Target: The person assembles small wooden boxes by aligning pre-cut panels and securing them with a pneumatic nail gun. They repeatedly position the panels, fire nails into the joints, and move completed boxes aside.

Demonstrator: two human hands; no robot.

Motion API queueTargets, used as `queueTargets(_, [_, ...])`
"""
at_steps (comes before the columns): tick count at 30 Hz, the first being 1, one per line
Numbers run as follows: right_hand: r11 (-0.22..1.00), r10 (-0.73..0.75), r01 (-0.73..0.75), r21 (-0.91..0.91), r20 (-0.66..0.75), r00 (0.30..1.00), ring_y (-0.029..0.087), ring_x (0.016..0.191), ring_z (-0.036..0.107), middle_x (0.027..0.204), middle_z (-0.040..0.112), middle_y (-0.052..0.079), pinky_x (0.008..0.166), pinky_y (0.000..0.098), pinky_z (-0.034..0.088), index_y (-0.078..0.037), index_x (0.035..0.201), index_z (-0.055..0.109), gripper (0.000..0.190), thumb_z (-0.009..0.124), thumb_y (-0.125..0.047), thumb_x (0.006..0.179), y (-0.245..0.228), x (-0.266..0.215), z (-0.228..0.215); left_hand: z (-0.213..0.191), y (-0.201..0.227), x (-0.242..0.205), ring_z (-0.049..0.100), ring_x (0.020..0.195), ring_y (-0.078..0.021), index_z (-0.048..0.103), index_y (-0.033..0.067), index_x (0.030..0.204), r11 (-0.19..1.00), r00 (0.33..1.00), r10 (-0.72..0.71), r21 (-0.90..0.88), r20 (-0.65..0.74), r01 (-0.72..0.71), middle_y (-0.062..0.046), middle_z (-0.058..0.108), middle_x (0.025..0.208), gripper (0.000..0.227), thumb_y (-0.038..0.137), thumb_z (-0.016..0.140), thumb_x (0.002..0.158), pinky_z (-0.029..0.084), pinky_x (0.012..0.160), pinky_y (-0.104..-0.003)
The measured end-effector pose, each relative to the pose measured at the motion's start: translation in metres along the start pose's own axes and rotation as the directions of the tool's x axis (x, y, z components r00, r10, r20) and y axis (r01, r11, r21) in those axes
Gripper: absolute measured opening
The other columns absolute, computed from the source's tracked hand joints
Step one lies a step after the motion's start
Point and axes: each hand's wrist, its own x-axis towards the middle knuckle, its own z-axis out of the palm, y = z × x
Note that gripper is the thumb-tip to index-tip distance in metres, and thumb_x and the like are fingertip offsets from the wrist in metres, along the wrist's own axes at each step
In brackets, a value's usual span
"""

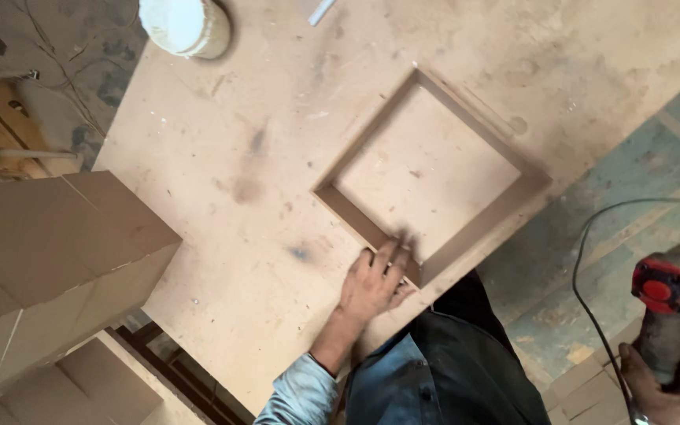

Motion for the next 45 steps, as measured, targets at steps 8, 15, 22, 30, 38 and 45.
queueTargets(8, [0.962,-0.231,0.238,0.132,-0.064,0.971,0.028,0.094,0.069,0.104,0.065,0.019,0.081,0.0365,0.054,-0.004,0.127,0.048,0.054,0.082,-0.015,0.087,-0.072,-0.01,-0.058,-0.01,-0.004,0.005,0.057,0.094,-0.0306,0.06,0.0048,0.139,0.994,0.998,0.008,0.104,0.063,-0.015,-0.014,0.053,0.141,0.081,0.045,0.081,0.072,0.05,0.079,-0.043])
queueTargets(15, [0.938,0.135,-0.099,0.333,-0.085,0.987,0.023,0.08,0.066,0.094,0.066,0.011,0.072,0.0371,0.052,0.001,0.129,0.057,0.052,0.085,-0.012,0.087,-0.151,-0.032,-0.063,-0.025,0.003,0.018,0.062,0.103,-0.0244,0.052,0.0106,0.15,0.929,0.979,0.18,0.343,-0.098,-0.137,-0.008,0.059,0.135,0.074,0.056,0.068,0.093,0.043,0.075,-0.042])
queueTargets(22, [0.104,0.181,-0.443,0.891,0.421,0.889,0.012,0.06,0.054,0.073,0.058,0.001,0.055,0.0295,0.047,0.002,0.112,0.067,0.024,0.072,-0.007,0.09,-0.185,-0.082,0.017,-0.038,-0.011,0.046,0.063,0.102,-0.0211,0.048,0.0297,0.153,0.801,0.824,0.567,0.223,0.018,-0.556,-0.005,0.065,0.128,0.06,0.044,0.065,0.096,0.048,0.094,-0.042])
queueTargets(30, [-0.349,-0.006,-0.537,0.768,0.571,0.821,0.011,0.059,0.052,0.069,0.053,0.001,0.057,0.0277,0.045,0.002,0.117,0.069,0.031,0.067,-0.003,0.086,-0.2,-0.09,0.113,-0.028,-0.019,0.045,0.058,0.088,-0.0205,0.045,0.0218,0.159,0.796,0.804,0.592,0.119,0.051,-0.594,0.002,0.063,0.095,0.068,0.028,0.071,0.096,0.044,0.085,-0.039])
queueTargets(38, [-0.381,-0.009,-0.534,0.755,0.575,0.818,0.014,0.052,0.053,0.066,0.054,0.003,0.056,0.0323,0.048,0.002,0.114,0.067,0.032,0.065,-0.002,0.082,-0.203,-0.076,0.164,-0.02,-0.026,0.047,0.055,0.083,-0.0213,0.043,0.0199,0.16,0.789,0.795,0.604,0.1,0.054,-0.606,0.001,0.06,0.085,0.072,0.032,0.075,0.097,0.042,0.084,-0.039])
queueTargets(45, [-0.309,0.032,-0.531,0.789,0.566,0.823,0.014,0.052,0.053,0.066,0.054,0.004,0.054,0.0309,0.047,0.002,0.112,0.069,0.031,0.065,-0.001,0.081,-0.208,-0.075,0.156,-0.02,-0.027,0.047,0.056,0.083,-0.0209,0.041,0.0195,0.162,0.785,0.798,0.595,0.141,0.097,-0.602,0.001,0.06,0.085,0.077,0.028,0.076,0.094,0.042,0.085,-0.038])
